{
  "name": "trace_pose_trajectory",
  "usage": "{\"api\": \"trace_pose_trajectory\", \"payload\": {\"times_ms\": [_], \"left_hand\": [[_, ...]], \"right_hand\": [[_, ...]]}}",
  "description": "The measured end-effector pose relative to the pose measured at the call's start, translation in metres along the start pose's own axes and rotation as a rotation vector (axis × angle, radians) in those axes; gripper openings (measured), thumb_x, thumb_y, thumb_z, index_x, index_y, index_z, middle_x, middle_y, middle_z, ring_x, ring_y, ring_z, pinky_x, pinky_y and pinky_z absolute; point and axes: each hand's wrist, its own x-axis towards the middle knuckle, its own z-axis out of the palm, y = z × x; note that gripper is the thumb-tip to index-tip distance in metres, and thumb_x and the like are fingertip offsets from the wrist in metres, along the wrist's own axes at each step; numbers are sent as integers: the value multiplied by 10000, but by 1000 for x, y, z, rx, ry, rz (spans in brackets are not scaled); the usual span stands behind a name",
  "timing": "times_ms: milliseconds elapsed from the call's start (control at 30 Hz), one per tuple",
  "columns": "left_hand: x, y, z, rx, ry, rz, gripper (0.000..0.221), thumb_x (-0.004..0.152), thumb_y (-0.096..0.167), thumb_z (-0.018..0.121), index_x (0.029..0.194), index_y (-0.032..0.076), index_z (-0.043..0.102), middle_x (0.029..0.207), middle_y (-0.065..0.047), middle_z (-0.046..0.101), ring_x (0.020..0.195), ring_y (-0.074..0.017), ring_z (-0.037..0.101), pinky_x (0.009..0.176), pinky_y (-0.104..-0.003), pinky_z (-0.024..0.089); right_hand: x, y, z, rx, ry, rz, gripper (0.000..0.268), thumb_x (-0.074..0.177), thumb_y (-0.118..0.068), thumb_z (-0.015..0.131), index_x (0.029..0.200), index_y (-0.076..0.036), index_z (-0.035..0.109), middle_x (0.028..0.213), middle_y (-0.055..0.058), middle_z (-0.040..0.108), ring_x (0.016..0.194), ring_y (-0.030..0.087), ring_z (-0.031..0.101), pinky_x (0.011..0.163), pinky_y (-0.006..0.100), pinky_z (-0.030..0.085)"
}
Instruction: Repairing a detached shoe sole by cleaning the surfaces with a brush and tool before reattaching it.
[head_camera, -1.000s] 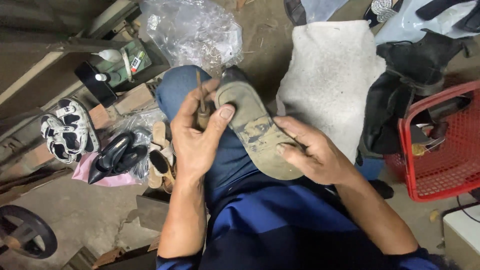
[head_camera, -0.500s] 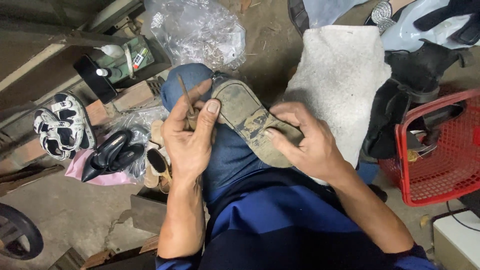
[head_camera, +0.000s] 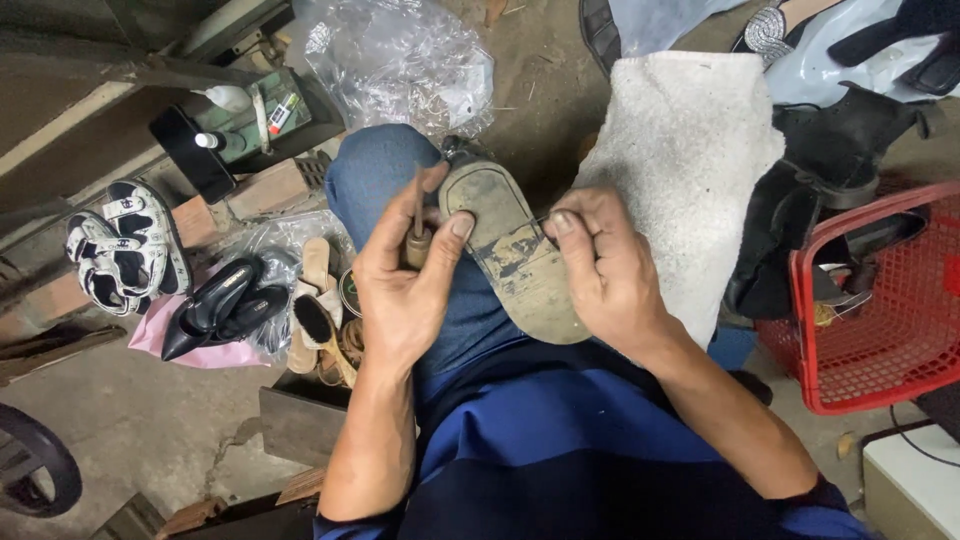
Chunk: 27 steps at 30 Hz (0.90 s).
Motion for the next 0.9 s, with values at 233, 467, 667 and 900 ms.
{"api": "trace_pose_trajectory", "payload": {"times_ms": [233,467,667,900], "left_hand": [[0,-10,-1,-59,-2,-35,361,929,31,774,1281,58,700,825,-90,706,722,-81,575,660,-224,502],[1,-22,-13,-146,96,-99,332,942,11,726,1269,4,668,802,-126,693,452,-95,523,422,-210,445],[14,-27,-27,-344,298,-110,328,999,55,664,1313,-21,612,863,-126,673,421,-88,514,368,-204,413],[20,-35,-26,-670,381,-329,324,959,132,699,1244,-13,648,651,-103,613,366,-109,519,282,-204,383]], "right_hand": [[-4,13,6,222,13,266,213,1113,-70,355,1202,99,450,796,244,633,657,262,619,638,390,558],[5,14,-5,344,-77,485,355,1099,-208,373,1313,75,357,949,272,719,713,321,717,628,412,605],[-10,20,-25,279,-219,332,386,1085,-249,410,1261,1,645,1062,183,745,934,249,708,813,408,607],[-12,-24,-35,622,-327,99,447,874,-63,650,1280,121,616,1089,239,694,1030,325,661,931,506,574]]}}
